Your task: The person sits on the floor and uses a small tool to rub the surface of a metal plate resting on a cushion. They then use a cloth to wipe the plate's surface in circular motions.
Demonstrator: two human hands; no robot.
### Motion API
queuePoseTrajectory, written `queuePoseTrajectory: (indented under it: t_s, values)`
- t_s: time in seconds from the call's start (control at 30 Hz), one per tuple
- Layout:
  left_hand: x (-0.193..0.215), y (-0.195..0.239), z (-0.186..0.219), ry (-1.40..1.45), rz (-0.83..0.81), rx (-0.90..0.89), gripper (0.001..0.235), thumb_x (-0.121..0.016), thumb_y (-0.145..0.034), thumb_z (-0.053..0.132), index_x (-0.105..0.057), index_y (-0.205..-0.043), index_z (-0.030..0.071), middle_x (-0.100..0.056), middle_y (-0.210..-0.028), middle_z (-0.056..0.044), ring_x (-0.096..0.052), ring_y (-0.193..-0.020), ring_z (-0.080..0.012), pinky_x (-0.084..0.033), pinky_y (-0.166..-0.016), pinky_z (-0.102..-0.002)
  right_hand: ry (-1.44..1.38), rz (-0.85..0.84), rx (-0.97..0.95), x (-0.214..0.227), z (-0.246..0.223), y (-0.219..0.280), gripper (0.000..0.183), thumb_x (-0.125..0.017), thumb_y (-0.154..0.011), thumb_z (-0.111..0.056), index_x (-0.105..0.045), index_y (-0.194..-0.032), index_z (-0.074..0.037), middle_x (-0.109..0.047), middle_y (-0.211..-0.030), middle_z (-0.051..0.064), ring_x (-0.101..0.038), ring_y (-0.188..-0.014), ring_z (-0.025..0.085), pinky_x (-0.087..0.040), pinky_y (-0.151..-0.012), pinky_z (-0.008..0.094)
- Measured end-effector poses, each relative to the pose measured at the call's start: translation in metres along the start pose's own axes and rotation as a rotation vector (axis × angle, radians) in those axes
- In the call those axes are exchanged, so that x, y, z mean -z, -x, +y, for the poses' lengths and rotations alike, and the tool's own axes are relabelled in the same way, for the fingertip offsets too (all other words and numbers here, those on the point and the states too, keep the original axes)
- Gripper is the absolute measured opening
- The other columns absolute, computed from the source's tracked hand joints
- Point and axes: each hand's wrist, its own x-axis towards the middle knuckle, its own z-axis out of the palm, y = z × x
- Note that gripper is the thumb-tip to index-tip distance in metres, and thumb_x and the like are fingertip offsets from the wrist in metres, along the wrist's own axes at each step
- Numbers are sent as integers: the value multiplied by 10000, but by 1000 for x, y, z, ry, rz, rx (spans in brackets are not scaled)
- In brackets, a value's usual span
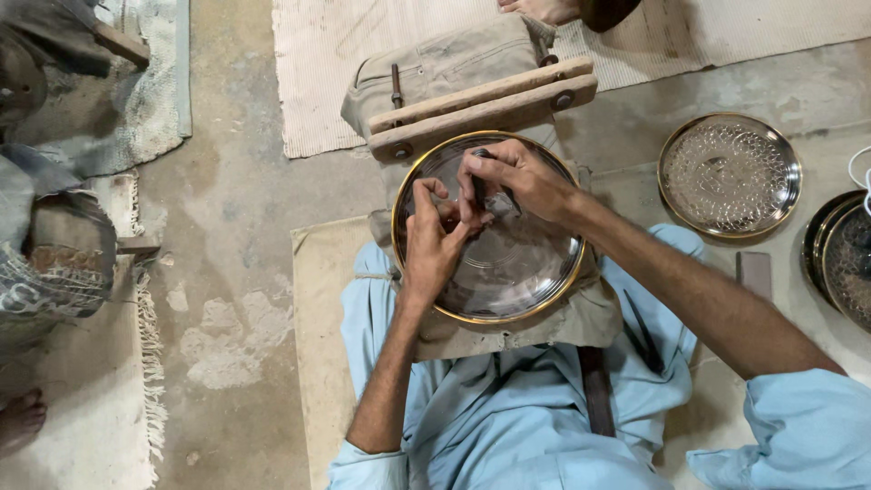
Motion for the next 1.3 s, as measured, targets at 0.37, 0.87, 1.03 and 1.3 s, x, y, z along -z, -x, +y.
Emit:
queuePoseTrajectory:
  t_s: [0.37,0.87,1.03,1.3]
  values:
    - [-19,-8,-9,-89,-136,-172,733,-652,-954,-6,-228,-1548,65,-765,-1079,-190,-734,-1091,-346,-557,-940,-452,-165,267,129,-3,31,-8,478,-527,-1064,-295,-469,-636,-93,-495,-571,15,-443,-507,83,-381,-467,261]
    - [-22,-9,-9,-29,-154,-106,699,-520,-944,-96,-267,-1558,119,-700,-1236,-182,-773,-1087,-328,-594,-899,-426,-277,281,93,-4,35,-12,492,-540,-1059,-279,-452,-621,-70,-457,-566,14,-419,-494,85,-332,-448,254]
    - [-21,-10,-8,-60,-147,-125,717,-538,-937,-108,-252,-1558,109,-722,-1214,-201,-774,-1052,-332,-595,-877,-426,-263,279,112,-4,35,-13,498,-537,-1059,-285,-454,-621,-64,-451,-560,14,-415,-483,87,-327,-438,250]
    - [-22,-11,-9,-74,-150,-105,692,-556,-947,-94,-265,-1545,95,-744,-1155,-200,-794,-975,-304,-607,-799,-419,-215,305,109,-7,32,-12,508,-531,-1054,-297,-464,-607,-66,-457,-543,15,-417,-471,82,-316,-421,249]
